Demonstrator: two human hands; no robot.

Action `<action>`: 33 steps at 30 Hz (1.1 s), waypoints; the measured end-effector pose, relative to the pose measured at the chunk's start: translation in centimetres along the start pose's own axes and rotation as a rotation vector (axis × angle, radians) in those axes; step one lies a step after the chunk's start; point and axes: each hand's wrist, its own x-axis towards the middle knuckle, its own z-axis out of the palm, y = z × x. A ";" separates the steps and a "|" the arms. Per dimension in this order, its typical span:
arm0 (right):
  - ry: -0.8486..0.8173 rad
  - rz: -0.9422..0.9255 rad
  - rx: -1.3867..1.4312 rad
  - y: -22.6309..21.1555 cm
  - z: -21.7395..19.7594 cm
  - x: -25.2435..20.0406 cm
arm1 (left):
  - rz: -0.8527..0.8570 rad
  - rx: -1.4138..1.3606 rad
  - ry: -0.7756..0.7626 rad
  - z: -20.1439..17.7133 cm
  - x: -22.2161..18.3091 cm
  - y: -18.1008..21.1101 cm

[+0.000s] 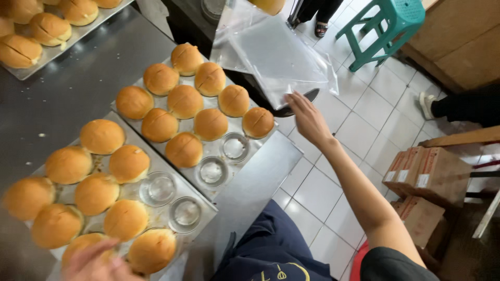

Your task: The person picks up baked buns from a metal tray, places them into plastic bags by hand, and sets the filled bags onto a metal table.

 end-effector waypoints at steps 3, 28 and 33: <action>-0.097 -0.056 -0.147 1.8 0.9 1.2 | -0.141 -0.028 0.032 14.7 0.0 2.4; -0.285 0.479 0.779 11.3 2.7 3.7 | -0.140 0.686 -0.604 42.2 9.0 -0.2; -0.053 0.580 0.937 8.7 0.5 4.2 | -0.289 0.801 -0.649 41.5 11.2 -0.2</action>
